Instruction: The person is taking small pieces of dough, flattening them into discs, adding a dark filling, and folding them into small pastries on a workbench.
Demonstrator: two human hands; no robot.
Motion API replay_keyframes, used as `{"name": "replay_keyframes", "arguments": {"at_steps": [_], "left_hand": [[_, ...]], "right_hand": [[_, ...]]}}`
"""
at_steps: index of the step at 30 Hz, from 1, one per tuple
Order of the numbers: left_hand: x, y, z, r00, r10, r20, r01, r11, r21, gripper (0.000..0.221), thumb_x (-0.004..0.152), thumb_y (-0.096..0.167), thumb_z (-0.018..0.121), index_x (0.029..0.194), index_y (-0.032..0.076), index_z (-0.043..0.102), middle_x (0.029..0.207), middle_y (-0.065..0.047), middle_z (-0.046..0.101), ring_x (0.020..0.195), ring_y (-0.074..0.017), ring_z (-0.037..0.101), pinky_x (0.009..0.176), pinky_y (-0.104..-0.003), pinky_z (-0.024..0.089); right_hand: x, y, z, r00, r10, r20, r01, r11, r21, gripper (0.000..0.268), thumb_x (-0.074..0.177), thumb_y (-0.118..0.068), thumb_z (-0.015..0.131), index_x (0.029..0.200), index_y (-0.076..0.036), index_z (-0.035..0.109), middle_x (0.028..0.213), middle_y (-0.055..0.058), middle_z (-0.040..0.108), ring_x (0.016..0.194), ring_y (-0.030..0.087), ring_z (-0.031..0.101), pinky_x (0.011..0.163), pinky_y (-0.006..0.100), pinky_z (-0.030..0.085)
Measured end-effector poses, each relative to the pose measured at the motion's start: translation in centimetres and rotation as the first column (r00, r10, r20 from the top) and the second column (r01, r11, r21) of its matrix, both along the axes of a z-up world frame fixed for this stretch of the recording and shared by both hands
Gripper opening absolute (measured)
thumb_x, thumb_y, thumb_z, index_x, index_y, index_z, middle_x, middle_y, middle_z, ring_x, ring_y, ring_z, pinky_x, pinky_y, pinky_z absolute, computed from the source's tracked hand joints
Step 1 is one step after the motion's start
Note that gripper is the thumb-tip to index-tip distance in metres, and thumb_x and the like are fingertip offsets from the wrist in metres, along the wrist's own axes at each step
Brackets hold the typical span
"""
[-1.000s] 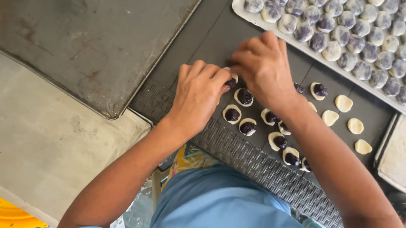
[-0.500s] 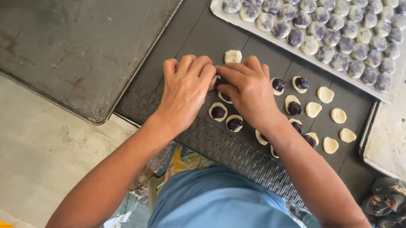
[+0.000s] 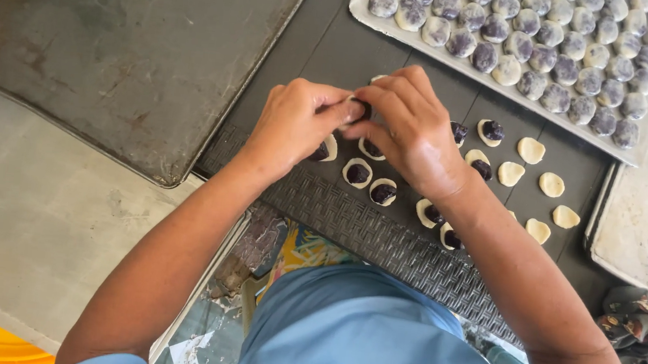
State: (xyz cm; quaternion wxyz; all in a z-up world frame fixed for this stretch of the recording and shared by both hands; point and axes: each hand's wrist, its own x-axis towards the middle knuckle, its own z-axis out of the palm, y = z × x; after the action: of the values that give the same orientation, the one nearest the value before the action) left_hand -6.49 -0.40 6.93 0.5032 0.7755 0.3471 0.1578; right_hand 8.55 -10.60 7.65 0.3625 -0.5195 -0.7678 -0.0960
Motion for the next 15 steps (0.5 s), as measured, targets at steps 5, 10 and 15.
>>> {"name": "replay_keyframes", "arguments": {"at_steps": [5,10,15], "left_hand": [[0.4,-1.2,-1.1,0.959,0.149,0.241,-0.059,0.937,-0.345,0.038,0.086,0.042,0.070,0.098,0.007,0.075,0.090,-0.013,0.073,0.068,-0.0199,0.071,0.061,-0.027,0.063],[1.2,-0.4,-4.2,0.834,0.350,0.426,0.046,0.725,-0.687,0.026,0.090,0.018,0.068,0.111,0.004,0.070,0.085,-0.010,0.071,0.067,-0.0147,0.069,0.061,-0.026,0.066],[1.5,0.5,-4.1,0.887,0.288,0.360,0.043,0.726,-0.687,0.021,0.087,0.013,0.071,0.100,-0.003,0.067,0.077,-0.012,0.067,0.059,-0.0137,0.066,0.051,-0.023,0.063]], "right_hand": [[-0.4,0.5,-0.4,0.995,-0.027,-0.093,0.032,0.998,0.045,0.011,0.090,-0.003,0.076,0.092,0.006,0.069,0.082,0.015,0.063,0.077,0.032,0.060,0.073,0.038,0.054],[-0.5,0.0,1.3,0.948,0.012,-0.318,-0.049,0.993,-0.109,0.016,0.091,0.000,0.073,0.104,0.009,0.068,0.095,0.017,0.069,0.087,0.032,0.064,0.078,0.038,0.054],[-0.7,0.0,0.2,0.971,-0.015,-0.240,-0.002,0.997,-0.073,0.012,0.087,0.002,0.078,0.096,0.007,0.071,0.088,0.015,0.065,0.080,0.029,0.060,0.073,0.035,0.052]]}}
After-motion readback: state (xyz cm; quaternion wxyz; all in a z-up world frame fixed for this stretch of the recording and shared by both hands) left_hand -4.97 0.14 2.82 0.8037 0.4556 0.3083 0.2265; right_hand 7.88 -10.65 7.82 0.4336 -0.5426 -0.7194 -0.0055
